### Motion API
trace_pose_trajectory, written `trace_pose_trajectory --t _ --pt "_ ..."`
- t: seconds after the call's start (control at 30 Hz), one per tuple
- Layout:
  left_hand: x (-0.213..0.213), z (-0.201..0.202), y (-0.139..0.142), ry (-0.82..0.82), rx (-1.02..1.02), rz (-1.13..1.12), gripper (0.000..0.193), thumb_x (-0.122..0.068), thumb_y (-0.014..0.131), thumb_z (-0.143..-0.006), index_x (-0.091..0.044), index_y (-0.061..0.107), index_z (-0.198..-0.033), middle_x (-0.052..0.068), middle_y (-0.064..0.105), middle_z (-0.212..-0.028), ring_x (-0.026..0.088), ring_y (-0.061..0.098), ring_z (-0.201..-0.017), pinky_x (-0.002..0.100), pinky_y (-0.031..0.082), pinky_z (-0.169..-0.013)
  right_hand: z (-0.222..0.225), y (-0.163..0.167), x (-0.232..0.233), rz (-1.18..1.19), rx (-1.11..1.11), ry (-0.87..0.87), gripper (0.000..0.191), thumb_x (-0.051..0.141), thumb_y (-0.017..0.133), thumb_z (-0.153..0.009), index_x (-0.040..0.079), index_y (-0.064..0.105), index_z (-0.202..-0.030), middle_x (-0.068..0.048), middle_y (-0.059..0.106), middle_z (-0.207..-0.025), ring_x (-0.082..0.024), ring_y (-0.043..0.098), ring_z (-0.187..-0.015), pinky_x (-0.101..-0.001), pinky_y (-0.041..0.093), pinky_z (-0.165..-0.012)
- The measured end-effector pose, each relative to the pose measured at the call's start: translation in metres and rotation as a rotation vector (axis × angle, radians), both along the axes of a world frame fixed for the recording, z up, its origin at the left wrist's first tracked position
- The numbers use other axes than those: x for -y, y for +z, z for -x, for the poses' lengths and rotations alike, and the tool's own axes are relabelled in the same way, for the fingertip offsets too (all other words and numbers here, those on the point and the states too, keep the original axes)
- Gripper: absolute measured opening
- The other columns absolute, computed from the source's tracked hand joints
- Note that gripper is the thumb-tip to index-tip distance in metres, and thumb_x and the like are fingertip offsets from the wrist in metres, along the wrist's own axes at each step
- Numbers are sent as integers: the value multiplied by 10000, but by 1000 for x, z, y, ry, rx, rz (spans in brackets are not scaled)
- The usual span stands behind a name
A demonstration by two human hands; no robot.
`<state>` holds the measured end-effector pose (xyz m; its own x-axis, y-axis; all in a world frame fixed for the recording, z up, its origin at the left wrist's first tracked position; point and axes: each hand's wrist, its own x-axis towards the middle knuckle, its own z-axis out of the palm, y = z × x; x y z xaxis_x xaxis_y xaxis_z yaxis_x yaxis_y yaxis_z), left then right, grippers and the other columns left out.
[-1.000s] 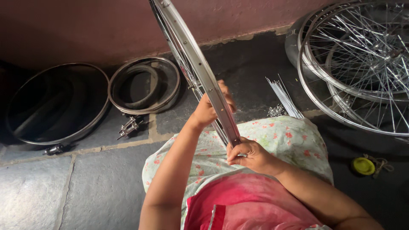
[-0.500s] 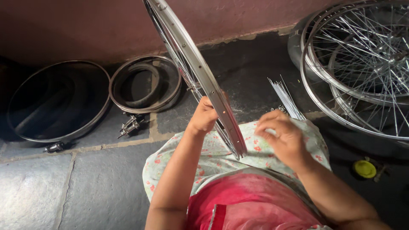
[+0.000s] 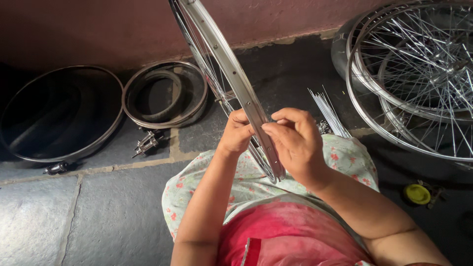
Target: The person inserts bicycle spokes into the hub and rim of a bicycle wheel, threading them through the holes and securing them by hand. The person repeats this process for multiple spokes, gradually building the wheel structure.
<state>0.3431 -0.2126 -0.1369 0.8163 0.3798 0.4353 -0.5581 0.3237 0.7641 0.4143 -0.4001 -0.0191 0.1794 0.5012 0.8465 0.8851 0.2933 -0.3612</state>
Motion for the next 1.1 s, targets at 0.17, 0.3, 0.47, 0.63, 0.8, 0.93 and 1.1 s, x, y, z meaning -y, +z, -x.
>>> trace_pose_trajectory --t 0.17,0.3,0.47,0.63,0.8,0.93,1.1 --pt "1 -5 -7 44 37 -10 222 -151 843 -900 14 759 -1022 69 707 -1046 169 664 -966 316 533 -870 4 -2 -3 -26 252 -128 248 -91 763 -884 -33 695 -1115 -127 616 -1173 -289 651 -999 -369 541 -851" --pt "3 -10 -10 89 81 -40 195 -149 831 -918 11 755 -1000 58 683 -1058 160 646 -984 307 522 -887 4 -5 -6 -44 365 -162 213 -88 771 -928 -82 687 -1124 -141 628 -1176 -297 669 -1037 -372 553 -882" --pt "2 -9 -11 113 27 -7 183 -140 816 -920 19 757 -990 56 669 -1038 152 634 -938 300 512 -835 3 -9 -7 -74 326 -142 192 -83 758 -912 -67 683 -1088 -145 635 -1167 -294 682 -1038 -394 565 -885" --pt "-1 -7 -9 97 24 -9 158 -121 808 -933 19 754 -986 60 667 -1040 153 631 -943 301 510 -842 2 -9 -9 -85 326 -126 210 -92 765 -905 -78 674 -1093 -157 636 -1168 -297 687 -1024 -386 563 -870" --pt "-3 -5 -7 71 17 1 153 -109 807 -929 20 753 -990 62 665 -1051 160 636 -960 307 516 -858 2 -10 -12 -100 317 -138 220 -98 771 -909 -69 670 -1102 -152 632 -1165 -295 685 -1025 -387 566 -876" --pt "-5 -3 -8 74 8 -8 174 -106 802 -908 27 754 -1009 62 667 -1051 162 639 -963 304 516 -850 3 -9 -12 -100 337 -131 216 -102 766 -910 -81 669 -1102 -163 628 -1163 -296 687 -1016 -382 570 -864" --pt "-6 -2 -11 93 28 1 167 -102 802 -920 37 755 -998 68 669 -1048 167 640 -959 306 517 -850 4 -7 -12 -86 352 -122 209 -99 759 -917 -91 663 -1102 -170 623 -1168 -298 691 -1023 -373 580 -872"
